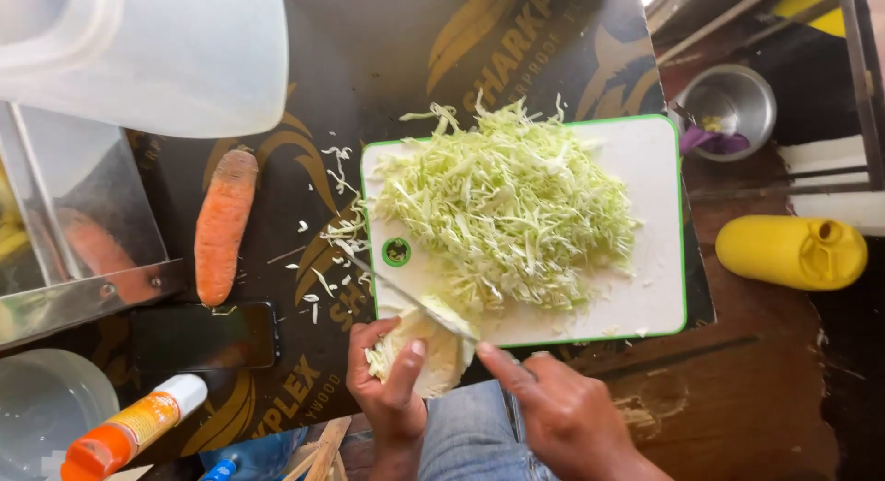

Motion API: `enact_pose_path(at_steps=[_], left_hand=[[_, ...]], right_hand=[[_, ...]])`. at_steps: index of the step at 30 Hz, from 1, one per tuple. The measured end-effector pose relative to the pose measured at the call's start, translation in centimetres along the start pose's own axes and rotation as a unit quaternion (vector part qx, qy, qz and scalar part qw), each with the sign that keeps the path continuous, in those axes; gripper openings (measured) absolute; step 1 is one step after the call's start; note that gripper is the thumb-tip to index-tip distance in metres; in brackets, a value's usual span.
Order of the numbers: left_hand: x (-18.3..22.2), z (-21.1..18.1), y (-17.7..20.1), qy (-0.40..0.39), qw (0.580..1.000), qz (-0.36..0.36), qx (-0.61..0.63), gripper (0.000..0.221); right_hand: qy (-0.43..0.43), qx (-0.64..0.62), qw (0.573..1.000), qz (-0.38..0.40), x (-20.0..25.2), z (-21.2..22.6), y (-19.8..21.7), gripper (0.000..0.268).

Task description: Slicing a head of cabbage into thin shreds on a cutting board using a knife.

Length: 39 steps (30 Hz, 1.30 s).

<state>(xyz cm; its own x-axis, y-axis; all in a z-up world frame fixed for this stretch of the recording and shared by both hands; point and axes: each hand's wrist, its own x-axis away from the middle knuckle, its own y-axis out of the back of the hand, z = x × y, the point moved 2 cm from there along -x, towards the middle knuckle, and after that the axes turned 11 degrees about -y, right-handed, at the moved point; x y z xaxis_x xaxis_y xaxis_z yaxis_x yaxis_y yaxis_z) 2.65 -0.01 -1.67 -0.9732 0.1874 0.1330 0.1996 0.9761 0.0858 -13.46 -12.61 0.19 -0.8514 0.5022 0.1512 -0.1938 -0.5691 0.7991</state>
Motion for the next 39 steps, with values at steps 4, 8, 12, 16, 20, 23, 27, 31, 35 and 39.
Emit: enact_pose_path(at_steps=[4, 8, 12, 16, 20, 23, 27, 31, 35, 39], left_hand=[[0.0, 0.5, 0.3, -0.025, 1.000, 0.003, 0.009, 0.030], [-0.1, -0.1, 0.0, -0.031, 0.999, 0.007, -0.022, 0.029], [0.1, 0.6, 0.1, -0.046, 0.999, 0.000, -0.010, 0.028], [0.2, 0.6, 0.1, -0.041, 0.999, 0.016, -0.016, 0.028], [0.0, 0.8, 0.0, -0.046, 0.999, 0.004, 0.002, 0.030], [0.5, 0.1, 0.4, -0.046, 0.999, 0.006, -0.005, 0.029], [0.0, 1.0, 0.0, -0.044, 0.999, 0.007, 0.013, 0.029], [-0.8, 1.2, -0.2, -0.033, 0.999, 0.007, 0.038, 0.030], [0.4, -0.1, 0.9, -0.023, 0.990, 0.014, 0.140, 0.030], [-1.1, 1.1, 0.3, -0.050, 0.994, 0.043, 0.082, 0.034]], right_hand=[[-0.034, 0.065, 0.997, 0.036, 1.0, -2.7, -1.5, 0.070], [-0.040, 0.038, 0.998, 0.026, 0.7, -1.4, -1.3, 0.068], [-0.024, 0.074, 0.996, 0.030, 1.5, -4.2, -2.2, 0.069], [-0.054, 0.059, 0.996, 0.033, 1.0, -2.5, -0.7, 0.072], [-0.012, 0.023, 0.999, 0.031, 1.1, -3.0, -1.5, 0.066], [-0.032, 0.068, 0.995, 0.066, 1.2, -2.7, -0.9, 0.069], [-0.013, 0.038, 0.999, 0.001, 0.4, -1.6, -2.2, 0.066], [-0.013, 0.107, 0.994, 0.024, 0.4, -4.7, -1.8, 0.072], [-0.053, 0.037, 0.998, 0.010, 1.0, -3.6, 1.0, 0.070], [-0.072, -0.088, 0.993, -0.032, 0.2, -2.0, 4.0, 0.059]])
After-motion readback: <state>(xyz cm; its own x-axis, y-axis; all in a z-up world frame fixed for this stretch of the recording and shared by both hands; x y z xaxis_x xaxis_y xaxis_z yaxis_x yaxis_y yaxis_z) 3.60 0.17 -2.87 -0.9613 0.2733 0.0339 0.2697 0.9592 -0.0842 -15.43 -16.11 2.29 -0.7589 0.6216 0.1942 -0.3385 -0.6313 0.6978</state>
